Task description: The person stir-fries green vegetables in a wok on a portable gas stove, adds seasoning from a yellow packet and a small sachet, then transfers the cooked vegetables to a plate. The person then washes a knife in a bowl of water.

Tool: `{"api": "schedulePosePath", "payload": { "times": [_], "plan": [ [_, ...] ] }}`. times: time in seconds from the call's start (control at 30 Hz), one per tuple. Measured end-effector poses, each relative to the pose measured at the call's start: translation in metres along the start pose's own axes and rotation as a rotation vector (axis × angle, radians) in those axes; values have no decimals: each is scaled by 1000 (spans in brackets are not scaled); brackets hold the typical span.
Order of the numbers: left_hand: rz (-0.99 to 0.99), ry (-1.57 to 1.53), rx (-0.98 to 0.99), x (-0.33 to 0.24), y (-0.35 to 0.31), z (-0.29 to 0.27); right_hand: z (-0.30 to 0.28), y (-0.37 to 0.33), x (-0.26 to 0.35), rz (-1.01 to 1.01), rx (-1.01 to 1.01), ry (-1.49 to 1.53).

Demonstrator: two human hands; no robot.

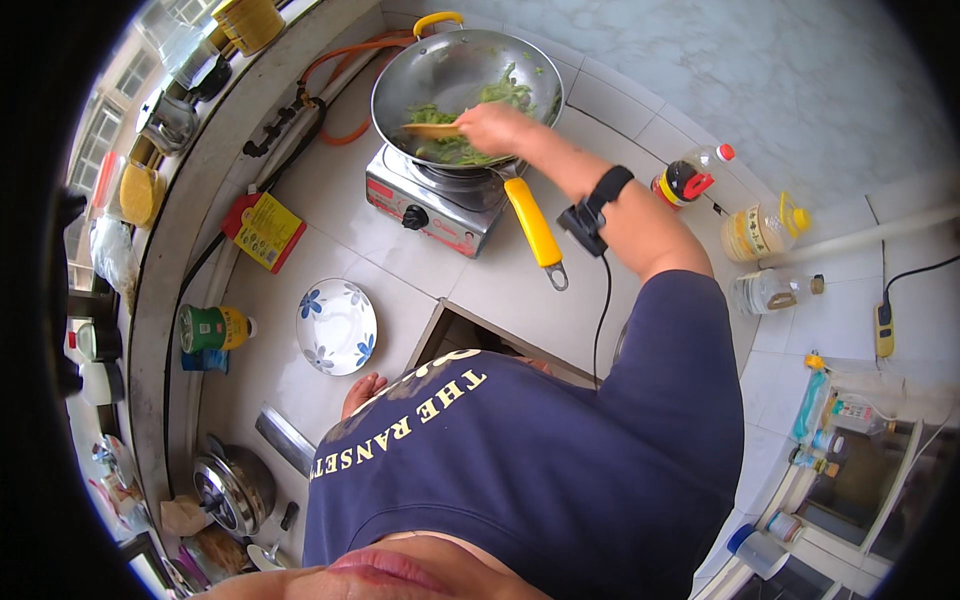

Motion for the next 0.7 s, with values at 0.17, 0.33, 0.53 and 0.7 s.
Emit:
{"api": "schedulePosePath", "payload": {
  "times": [0.17, 0.33, 0.53, 0.7],
  "plan": [
    [24, -42, -11, -2, 7, -7, -53, -4, -76, 184, -176, -319],
    [-30, -67, -22, 9, 10, -9, -47, -28, -89, 305, -61, -434],
    [8, -44, -7, -1, 1, -4, -110, -50, -45, 163, 40, -384],
    [-17, -59, -36, 5, -5, -2, -83, -43, -23, 34, 296, -315]
  ]
}}
Point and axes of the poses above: each hand's wrist, its own y-axis towards the middle knuckle, its own z-axis out of the palm, x = y × z, the point moved 7 cm from there along y, towards the middle knuckle, and after that the axes turned 10 degrees about -x, right-handed, at the moved point
